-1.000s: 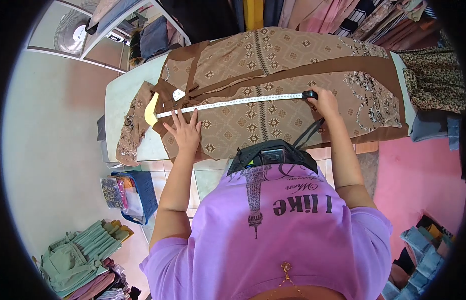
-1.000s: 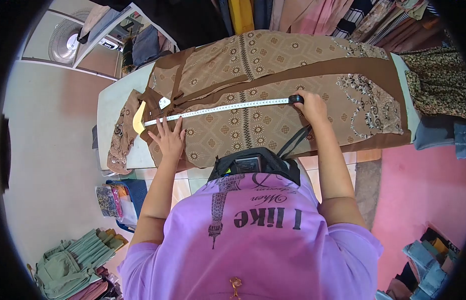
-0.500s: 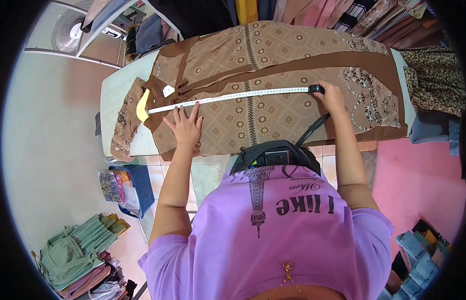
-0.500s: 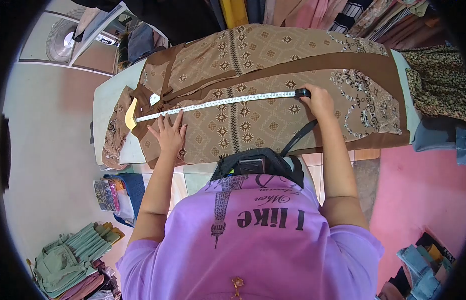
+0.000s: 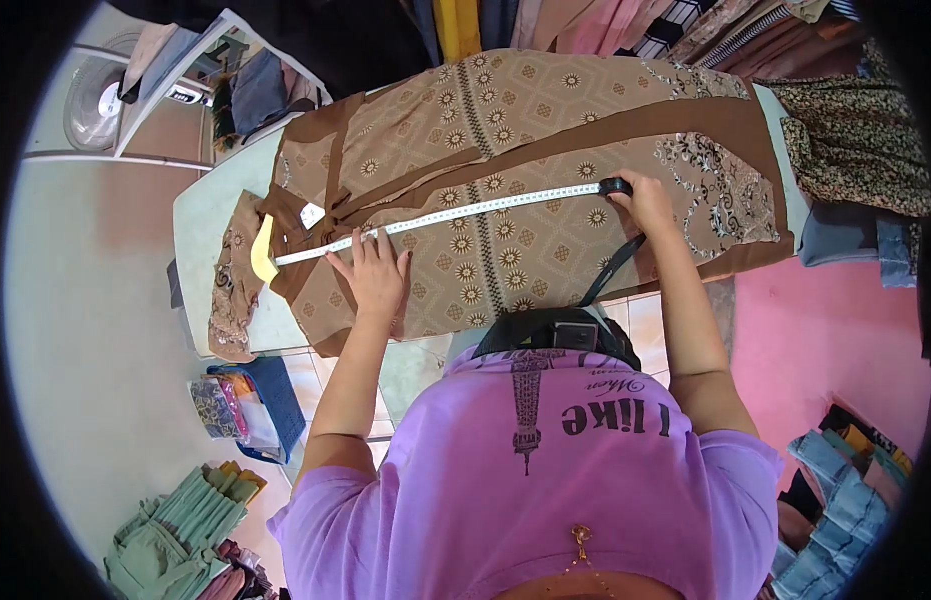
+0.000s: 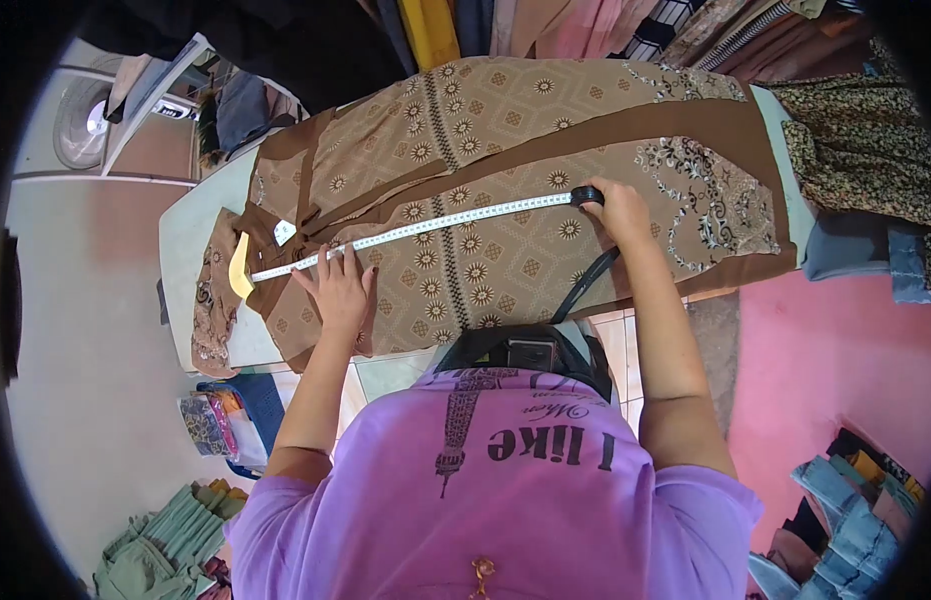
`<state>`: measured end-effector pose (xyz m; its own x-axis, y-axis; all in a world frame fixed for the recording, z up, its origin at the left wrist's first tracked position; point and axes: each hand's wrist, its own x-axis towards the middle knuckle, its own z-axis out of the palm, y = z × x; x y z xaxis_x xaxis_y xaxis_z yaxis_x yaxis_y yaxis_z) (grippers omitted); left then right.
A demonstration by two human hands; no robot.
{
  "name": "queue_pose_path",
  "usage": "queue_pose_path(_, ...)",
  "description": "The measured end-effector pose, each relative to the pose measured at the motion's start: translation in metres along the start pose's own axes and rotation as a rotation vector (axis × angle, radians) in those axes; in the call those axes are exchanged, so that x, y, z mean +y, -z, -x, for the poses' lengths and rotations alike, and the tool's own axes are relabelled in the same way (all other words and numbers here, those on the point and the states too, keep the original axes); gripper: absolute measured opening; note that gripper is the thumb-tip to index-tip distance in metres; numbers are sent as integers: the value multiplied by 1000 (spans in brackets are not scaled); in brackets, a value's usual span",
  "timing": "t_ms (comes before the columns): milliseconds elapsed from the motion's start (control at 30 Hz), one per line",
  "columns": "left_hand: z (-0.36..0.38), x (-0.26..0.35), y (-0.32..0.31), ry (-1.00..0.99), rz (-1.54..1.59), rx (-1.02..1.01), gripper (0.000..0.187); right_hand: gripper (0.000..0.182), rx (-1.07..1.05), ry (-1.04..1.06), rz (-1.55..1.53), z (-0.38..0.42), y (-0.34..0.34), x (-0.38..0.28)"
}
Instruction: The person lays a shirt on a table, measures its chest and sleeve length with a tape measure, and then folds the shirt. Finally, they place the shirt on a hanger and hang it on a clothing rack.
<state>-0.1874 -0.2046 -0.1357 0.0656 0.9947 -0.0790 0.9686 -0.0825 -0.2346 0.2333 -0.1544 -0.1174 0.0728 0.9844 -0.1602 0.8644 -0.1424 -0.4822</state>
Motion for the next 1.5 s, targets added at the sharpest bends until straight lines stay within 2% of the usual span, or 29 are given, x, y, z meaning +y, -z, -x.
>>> queue_pose_path(67,4,7,-2,-38,41,150,49,27,0,38,-24,-4,-1,5)
queue_pose_path(267,3,19,-1,-24,-34,120,47,26,36,46,-47,-2,-3,8)
queue_pose_path(367,5,35,0,10,-30,204,45,24,12,79,-16,-5,-2,15)
queue_pose_path(467,3,49,1,18,-33,137,46,24,4,125,8,-7,0,20)
queue_pose_path(533,1,54,5,30,13,67,52,24,-21,134,19,-8,3,24)
queue_pose_path(567,1,57,9,59,-3,-15,52,25,-34,157,24,-8,5,27)
queue_pose_path(700,11,77,22,51,87,59,50,26,-60,170,23,-10,29,41)
queue_pose_path(933,14,101,26,113,7,18,43,28,-51,167,-32,-24,69,109)
queue_pose_path(967,13,106,26,126,-21,58,42,29,-74,94,-29,-25,75,118)
queue_pose_path(1067,6,123,30,143,-59,105,43,30,-16,131,38,-29,88,132)
queue_pose_path(1133,1,131,31,177,-72,-44,48,31,-4,162,45,-35,93,142)
queue_pose_path(1233,0,138,32,177,-48,-17,53,31,-100,39,3,-41,103,161)
queue_pose_path(1333,3,148,37,166,-13,-44,54,31,-17,139,-26,-45,111,195)
queue_pose_path(1400,6,151,35,142,-72,-35,52,31,-24,26,-67,-44,120,209)
queue_pose_path(1433,5,152,37,181,-51,-118,50,32,25,31,-40,-42,126,214)
queue_pose_path(1500,4,156,41,208,-43,-145,50,32,52,26,-78,-47,127,240)
